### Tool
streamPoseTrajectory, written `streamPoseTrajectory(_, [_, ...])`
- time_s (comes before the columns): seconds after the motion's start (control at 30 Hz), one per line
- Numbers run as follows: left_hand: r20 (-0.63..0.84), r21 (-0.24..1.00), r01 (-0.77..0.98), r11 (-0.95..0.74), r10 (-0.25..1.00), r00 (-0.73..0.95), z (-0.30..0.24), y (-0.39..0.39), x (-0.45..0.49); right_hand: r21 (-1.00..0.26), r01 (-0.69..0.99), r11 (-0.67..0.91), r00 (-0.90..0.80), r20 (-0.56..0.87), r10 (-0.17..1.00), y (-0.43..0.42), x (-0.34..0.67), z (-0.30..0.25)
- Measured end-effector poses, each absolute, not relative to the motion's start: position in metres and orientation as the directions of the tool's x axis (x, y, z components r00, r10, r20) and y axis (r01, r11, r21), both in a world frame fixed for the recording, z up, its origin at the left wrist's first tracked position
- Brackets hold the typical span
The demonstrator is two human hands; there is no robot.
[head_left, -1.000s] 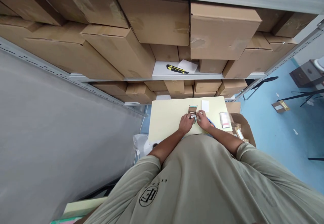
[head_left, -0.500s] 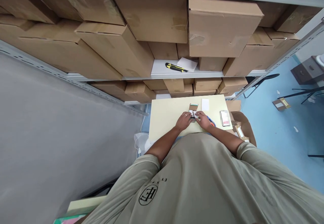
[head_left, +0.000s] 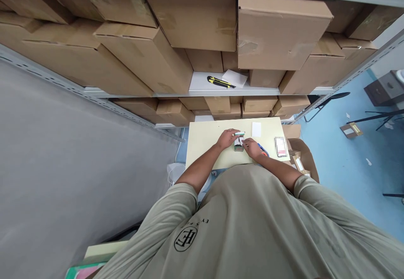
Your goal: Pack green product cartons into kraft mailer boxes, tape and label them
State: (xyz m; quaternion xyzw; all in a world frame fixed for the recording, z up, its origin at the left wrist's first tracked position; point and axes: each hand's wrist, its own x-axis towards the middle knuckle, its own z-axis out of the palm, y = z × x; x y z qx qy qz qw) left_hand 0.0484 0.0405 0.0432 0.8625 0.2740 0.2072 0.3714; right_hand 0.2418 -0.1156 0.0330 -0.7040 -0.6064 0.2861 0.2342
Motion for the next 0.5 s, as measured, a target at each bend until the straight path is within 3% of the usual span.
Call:
streamPoseTrajectory(0.23, [0.206, 0.689, 0.267, -0.674, 0.534, 0.82, 0.023, 0.011, 0.026, -0.693, 0.683, -0.233, 0.165, -0.165, 0.972, -0.114, 0.238, 0.039])
streamPoseTrajectory(0.5, [0.2, 0.658, 0.29, -0.696, 0.532, 0.823, 0.004, 0.002, 0.02, -0.731, 0.619, -0.287, 0.193, -0.213, 0.958, -0.12, 0.237, 0.041])
